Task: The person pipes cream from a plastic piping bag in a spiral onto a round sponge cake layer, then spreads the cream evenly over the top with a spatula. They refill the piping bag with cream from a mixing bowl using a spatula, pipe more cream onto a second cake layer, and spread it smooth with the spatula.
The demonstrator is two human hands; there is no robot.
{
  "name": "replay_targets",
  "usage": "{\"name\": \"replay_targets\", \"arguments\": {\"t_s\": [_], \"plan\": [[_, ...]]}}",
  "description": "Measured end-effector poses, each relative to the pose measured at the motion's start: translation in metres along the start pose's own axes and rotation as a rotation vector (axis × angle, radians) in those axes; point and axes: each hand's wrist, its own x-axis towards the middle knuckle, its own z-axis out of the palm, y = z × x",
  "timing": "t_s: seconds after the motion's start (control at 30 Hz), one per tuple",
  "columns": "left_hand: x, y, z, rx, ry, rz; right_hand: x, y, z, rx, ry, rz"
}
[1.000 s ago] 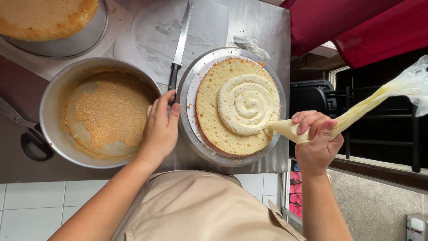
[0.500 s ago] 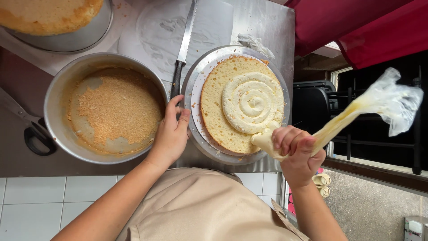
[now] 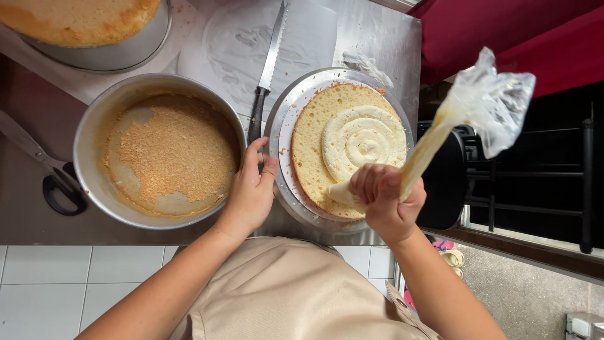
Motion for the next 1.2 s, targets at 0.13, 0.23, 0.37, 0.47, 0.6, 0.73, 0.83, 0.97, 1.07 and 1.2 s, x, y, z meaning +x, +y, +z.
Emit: {"name": "replay_targets", "arguments": {"t_s": [0.13,0.23,0.37,0.47,0.6,0.73,0.83,0.97,1.07,1.2], "plan": [[-0.003,0.004,-0.001,0.027,-0.005,0.000,0.022,0.014,0.010,0.010,-0.043,-0.069],[-0.004,0.005,-0.002,0.005,-0.009,-0.006,0.037,0.025,0.010,-0.007,-0.066,-0.091],[-0.006,0.004,-0.002,-0.023,-0.011,-0.008,0.060,0.037,0.007,-0.082,-0.116,-0.051],[-0.007,-0.002,-0.001,0.028,0.012,0.042,0.080,0.039,0.008,-0.234,-0.144,-0.059],[-0.008,0.004,-0.003,0.039,-0.005,0.014,0.103,0.046,0.002,-0.411,-0.158,-0.115],[-0.008,0.003,-0.002,0.030,0.002,-0.017,0.119,0.057,-0.005,-0.517,-0.139,-0.152],[-0.009,0.004,-0.003,0.002,-0.011,-0.047,0.126,0.065,-0.010,-0.541,-0.123,-0.151],[-0.008,0.007,-0.007,0.035,-0.033,-0.097,0.125,0.077,-0.018,-0.355,-0.113,-0.049],[-0.001,0.032,-0.018,0.376,0.002,-0.021,0.128,0.077,-0.020,-0.192,-0.152,-0.015],[0.038,0.096,-0.017,0.399,0.068,0.504,0.131,0.075,-0.026,-0.199,-0.182,-0.036]]}}
